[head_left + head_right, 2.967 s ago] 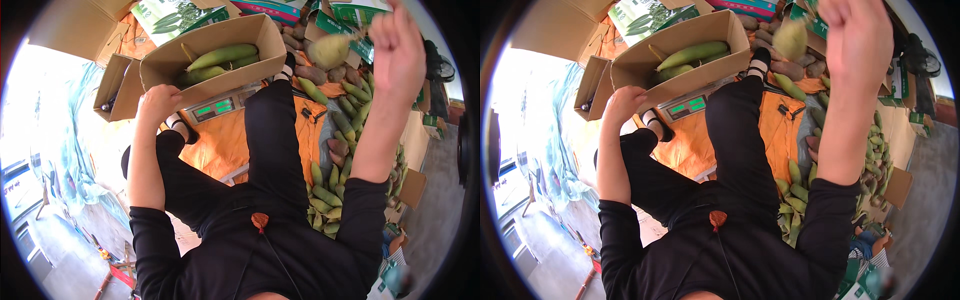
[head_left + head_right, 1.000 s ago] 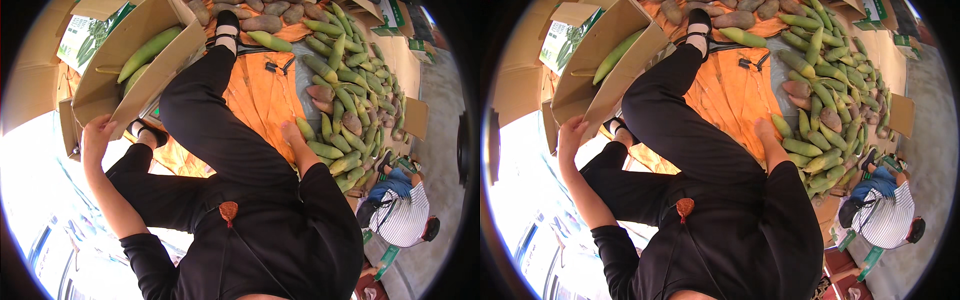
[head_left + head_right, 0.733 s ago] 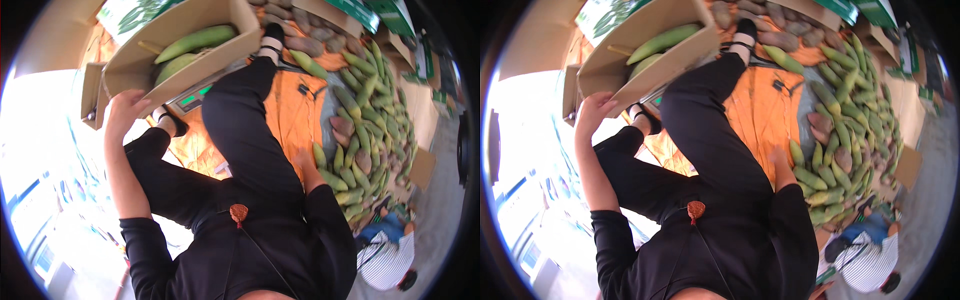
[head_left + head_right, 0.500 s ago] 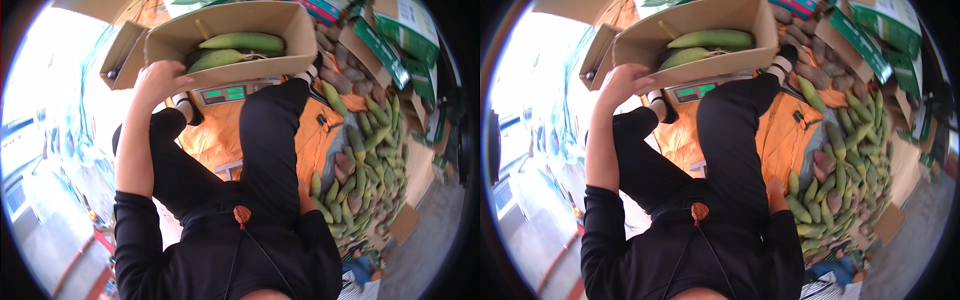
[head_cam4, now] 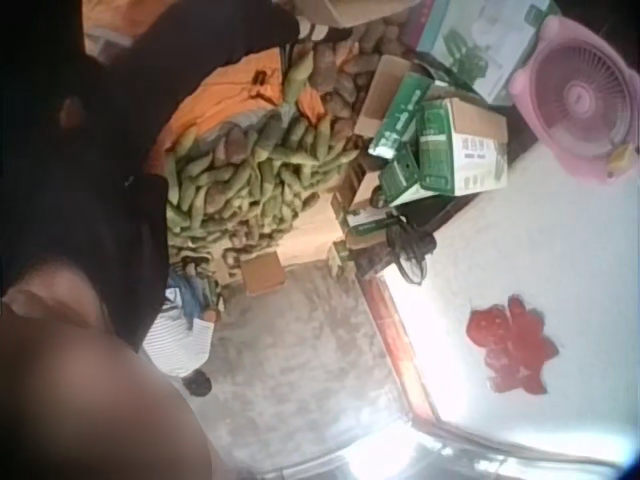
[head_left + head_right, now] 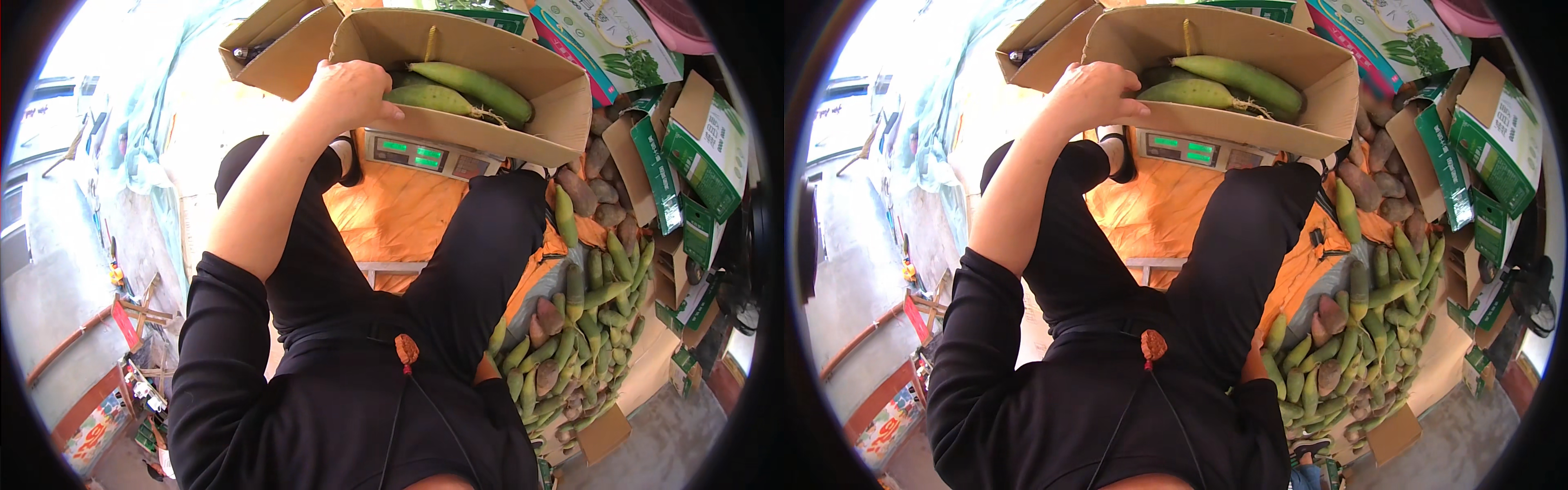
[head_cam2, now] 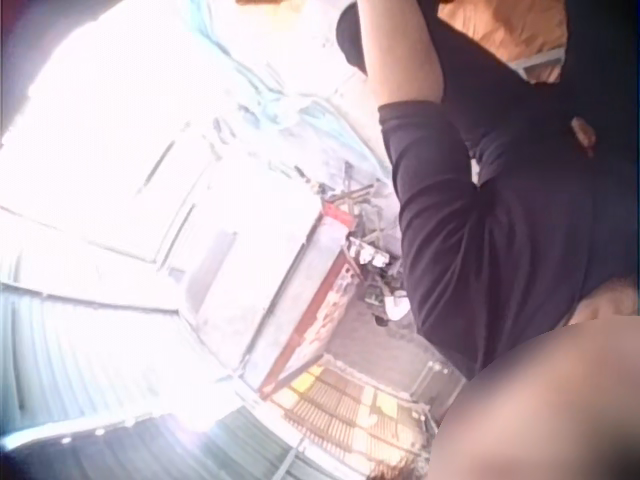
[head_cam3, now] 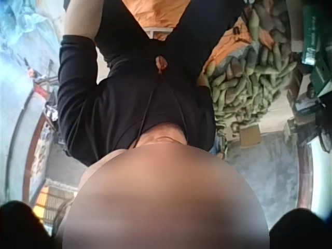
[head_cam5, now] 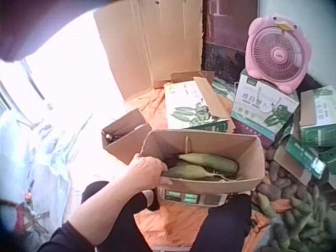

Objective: Sort and weigh produce (cucumbers or similar gourds) into boxes in a factory environment.

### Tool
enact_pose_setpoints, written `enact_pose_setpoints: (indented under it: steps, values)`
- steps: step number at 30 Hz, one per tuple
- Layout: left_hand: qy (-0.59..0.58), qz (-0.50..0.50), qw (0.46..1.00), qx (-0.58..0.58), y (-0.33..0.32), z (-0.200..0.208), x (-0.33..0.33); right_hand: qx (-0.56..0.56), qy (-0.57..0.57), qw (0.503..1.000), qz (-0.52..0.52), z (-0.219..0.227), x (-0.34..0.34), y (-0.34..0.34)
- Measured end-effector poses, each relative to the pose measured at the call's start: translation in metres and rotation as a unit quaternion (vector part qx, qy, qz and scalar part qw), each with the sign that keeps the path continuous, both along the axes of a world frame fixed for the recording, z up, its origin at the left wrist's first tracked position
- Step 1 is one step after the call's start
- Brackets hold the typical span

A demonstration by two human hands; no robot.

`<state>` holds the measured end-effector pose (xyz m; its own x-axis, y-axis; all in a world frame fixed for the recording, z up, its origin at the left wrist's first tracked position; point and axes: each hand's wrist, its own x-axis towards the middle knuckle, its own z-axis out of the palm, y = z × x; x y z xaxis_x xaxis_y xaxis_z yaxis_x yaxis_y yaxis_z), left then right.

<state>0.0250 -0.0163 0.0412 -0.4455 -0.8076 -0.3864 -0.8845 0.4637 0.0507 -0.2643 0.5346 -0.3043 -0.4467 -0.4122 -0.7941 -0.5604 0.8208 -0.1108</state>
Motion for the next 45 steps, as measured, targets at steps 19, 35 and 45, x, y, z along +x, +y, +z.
enact_pose_setpoints:
  steps: [19,35,45]
  values:
    - [-0.004,0.000,1.000,0.008,0.001,0.002,0.003,-0.225,-0.110,0.886,-0.391,0.091,-0.024,-0.073]
    - [0.046,-0.008,0.999,0.011,0.000,0.008,0.001,-0.720,-0.234,0.627,-0.184,0.433,-0.081,-0.329]
    - [0.054,-0.008,0.999,0.007,-0.002,0.007,0.007,-0.581,-0.550,0.564,-0.203,0.389,0.010,-0.481]
